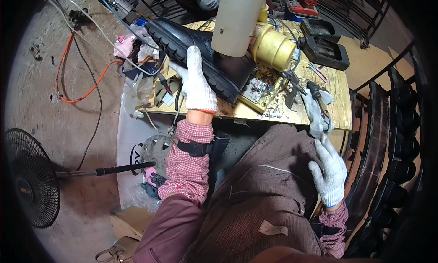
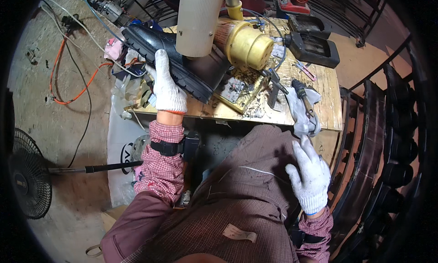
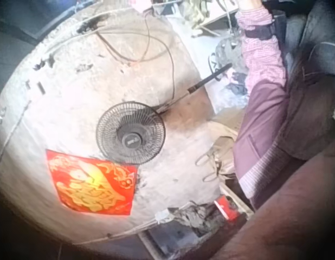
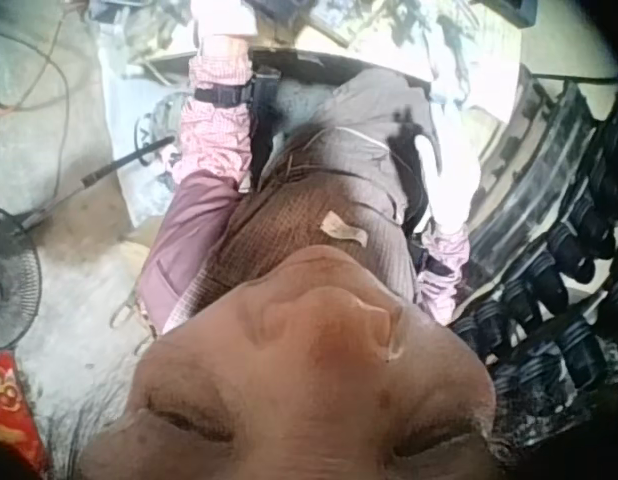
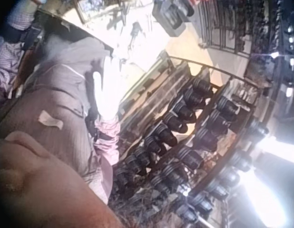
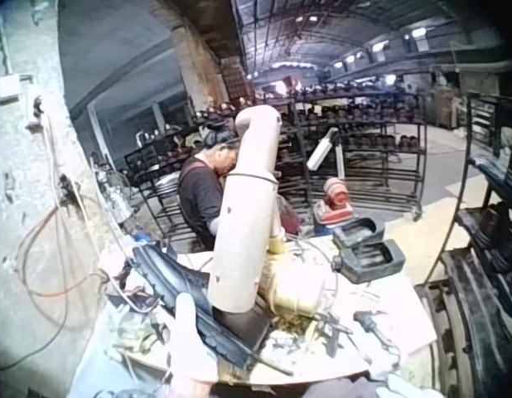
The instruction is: The recorder is inspecting and finishing black leather shoes at a workbench, periodically placing completed items on a rack.
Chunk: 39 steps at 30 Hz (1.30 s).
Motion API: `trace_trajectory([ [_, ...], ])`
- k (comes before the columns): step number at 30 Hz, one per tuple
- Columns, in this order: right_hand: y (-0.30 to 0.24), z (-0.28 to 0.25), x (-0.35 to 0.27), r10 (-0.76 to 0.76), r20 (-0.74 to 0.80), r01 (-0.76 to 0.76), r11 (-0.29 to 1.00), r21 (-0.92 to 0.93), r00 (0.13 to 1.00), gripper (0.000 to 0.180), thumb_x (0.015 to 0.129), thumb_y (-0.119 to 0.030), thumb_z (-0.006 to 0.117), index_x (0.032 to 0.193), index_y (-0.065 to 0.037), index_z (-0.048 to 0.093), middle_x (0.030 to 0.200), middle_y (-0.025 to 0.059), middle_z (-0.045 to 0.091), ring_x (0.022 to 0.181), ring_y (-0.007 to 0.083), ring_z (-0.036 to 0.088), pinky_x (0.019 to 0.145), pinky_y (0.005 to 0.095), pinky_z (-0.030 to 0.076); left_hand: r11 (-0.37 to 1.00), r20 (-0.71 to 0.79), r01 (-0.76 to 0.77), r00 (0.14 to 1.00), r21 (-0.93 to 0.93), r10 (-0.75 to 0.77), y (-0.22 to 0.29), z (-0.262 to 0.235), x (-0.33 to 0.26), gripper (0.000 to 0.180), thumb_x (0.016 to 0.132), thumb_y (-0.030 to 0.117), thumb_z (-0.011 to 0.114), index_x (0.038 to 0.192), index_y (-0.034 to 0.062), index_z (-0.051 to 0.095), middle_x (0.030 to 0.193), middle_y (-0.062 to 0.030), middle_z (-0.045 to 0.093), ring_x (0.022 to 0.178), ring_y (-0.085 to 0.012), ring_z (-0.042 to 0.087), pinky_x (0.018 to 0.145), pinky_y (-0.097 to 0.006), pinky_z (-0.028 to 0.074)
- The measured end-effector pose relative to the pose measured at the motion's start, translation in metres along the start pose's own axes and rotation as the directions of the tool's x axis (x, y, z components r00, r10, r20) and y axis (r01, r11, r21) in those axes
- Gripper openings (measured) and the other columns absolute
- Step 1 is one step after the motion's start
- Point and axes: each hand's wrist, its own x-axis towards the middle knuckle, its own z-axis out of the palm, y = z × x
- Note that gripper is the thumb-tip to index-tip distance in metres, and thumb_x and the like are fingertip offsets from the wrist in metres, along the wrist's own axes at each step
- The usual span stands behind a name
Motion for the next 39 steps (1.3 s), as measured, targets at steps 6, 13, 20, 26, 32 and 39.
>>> trace_trajectory([
  [6,-0.024,0.008,0.048,-0.222,0.038,0.221,0.975,0.029,0.974,0.058,0.086,-0.018,0.075,0.143,-0.012,0.06,0.138,0.0141,0.064,0.106,0.0304,0.068,0.086,0.0392,0.053,0.992,-0.042,0.126,0.991,0.011,-0.126,0.025,0.017,-0.019,0.12,0.091,0.05,0.076,0.166,0.0145,-0.011,0.162,-0.0175,0.033,0.138,-0.035,0.047,0.109,-0.05,0.047],
  [13,-0.074,0.048,0.135,-0.611,-0.196,0.629,0.776,0.041,0.767,0.059,0.089,-0.017,0.065,0.147,-0.013,0.055,0.14,0.0122,0.063,0.111,0.0284,0.068,0.084,0.0361,0.053,0.966,0.058,0.223,0.974,-0.133,-0.217,0.01,-0.026,-0.055,0.107,0.093,0.048,0.075,0.166,0.0087,0.007,0.156,-0.0179,0.041,0.131,-0.0328,0.052,0.108,-0.049,0.048],
  [20,-0.083,0.065,0.099,-0.64,0.256,0.664,0.748,-0.012,0.725,0.018,0.086,-0.017,0.06,0.102,-0.011,0.067,0.086,0.0102,0.065,0.082,0.0297,0.068,0.072,0.041,0.057,0.866,0.063,-0.068,0.997,0.495,0.042,0.027,-0.044,-0.074,0.102,0.097,0.049,0.07,0.163,-0.0008,0.011,0.156,-0.0176,0.042,0.134,-0.0301,0.049,0.113,-0.041,0.042],
  [26,0.0,0.055,-0.005,-0.263,0.61,0.136,0.959,0.247,0.748,0.01,0.086,-0.016,0.068,0.094,-0.011,0.072,0.086,0.0143,0.072,0.082,0.038,0.071,0.073,0.0458,0.057,0.976,-0.139,0.163,0.973,-0.145,-0.183,0.011,-0.055,-0.015,0.064,0.096,0.051,0.071,0.144,0.0124,0.055,0.136,-0.0055,0.063,0.116,-0.0215,0.064,0.103,-0.038,0.053],
  [32,0.019,0.031,-0.043,0.067,0.329,-0.151,0.96,0.236,0.942,0.031,0.081,-0.008,0.076,0.112,-0.005,0.073,0.1,0.0168,0.073,0.094,0.0364,0.07,0.083,0.0414,0.056,0.991,-0.091,0.131,0.987,-0.021,-0.132,0.012,-0.025,-0.018,0.122,0.088,0.058,0.076,0.166,0.0063,-0.002,0.164,-0.0179,0.031,0.14,-0.0334,0.044,0.113,-0.044,0.043],
  [39,0.019,0.027,-0.03,0.095,0.308,-0.178,0.95,0.255,0.947,0.033,0.08,-0.007,0.077,0.113,-0.005,0.073,0.104,0.0167,0.073,0.097,0.0364,0.07,0.084,0.041,0.056,0.994,-0.053,0.064,0.997,0.084,-0.059,0.022,0.018,-0.009,0.12,0.089,0.047,0.081,0.167,0.0133,-0.003,0.164,-0.0151,0.033,0.136,-0.0335,0.051,0.104,-0.047,0.052],
])
